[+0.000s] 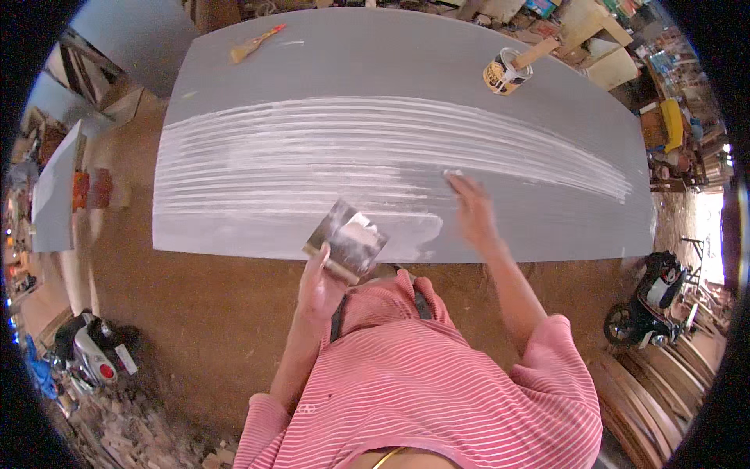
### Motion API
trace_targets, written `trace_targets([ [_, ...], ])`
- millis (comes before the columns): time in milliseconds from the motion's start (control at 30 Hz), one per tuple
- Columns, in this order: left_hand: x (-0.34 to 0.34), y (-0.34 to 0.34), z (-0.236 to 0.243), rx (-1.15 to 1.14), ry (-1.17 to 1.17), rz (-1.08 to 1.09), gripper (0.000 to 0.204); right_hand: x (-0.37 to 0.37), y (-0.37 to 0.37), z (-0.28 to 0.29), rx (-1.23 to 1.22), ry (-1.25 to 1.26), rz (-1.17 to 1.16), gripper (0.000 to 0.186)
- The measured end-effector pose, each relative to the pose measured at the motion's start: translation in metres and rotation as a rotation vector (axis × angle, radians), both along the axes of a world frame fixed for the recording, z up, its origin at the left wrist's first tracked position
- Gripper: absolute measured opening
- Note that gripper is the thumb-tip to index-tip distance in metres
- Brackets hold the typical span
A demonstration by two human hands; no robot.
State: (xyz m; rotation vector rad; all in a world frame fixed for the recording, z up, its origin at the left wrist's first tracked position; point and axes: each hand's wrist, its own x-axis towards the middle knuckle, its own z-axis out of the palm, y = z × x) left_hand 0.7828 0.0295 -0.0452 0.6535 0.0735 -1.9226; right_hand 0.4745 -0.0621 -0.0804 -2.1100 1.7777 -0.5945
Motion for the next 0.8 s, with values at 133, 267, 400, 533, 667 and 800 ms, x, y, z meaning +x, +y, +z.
trace_targets([
  [133, -0.019, -0.020, 0.014, -0.039, -0.218, -0.046, 0.055, 0.016, 0.019, 0.106, 0.109, -0.307, 0.211, 0.051],
  [267, -0.027, -0.040, 0.018, -0.133, -0.452, -0.062, 0.046, 0.034, 0.023, 0.142, 0.013, -0.094, 0.623, 0.053],
  [400, -0.030, -0.054, 0.015, -0.165, -0.562, -0.093, 0.029, 0.048, 0.001, 0.142, -0.069, 0.069, 0.751, 0.052],
  [533, -0.025, -0.057, 0.007, -0.207, -0.637, 0.004, 0.029, 0.080, 0.002, 0.123, -0.051, 0.079, 0.495, 0.049],
  [667, -0.020, -0.074, 0.010, -0.298, -0.804, 0.090, 0.027, 0.114, -0.007, 0.097, -0.045, -0.135, 0.291, 0.039],
  [800, -0.013, -0.090, -0.010, -0.294, -0.876, 0.169, 0.025, 0.142, -0.012, 0.074, 0.069, -0.194, 0.226, 0.038],
])
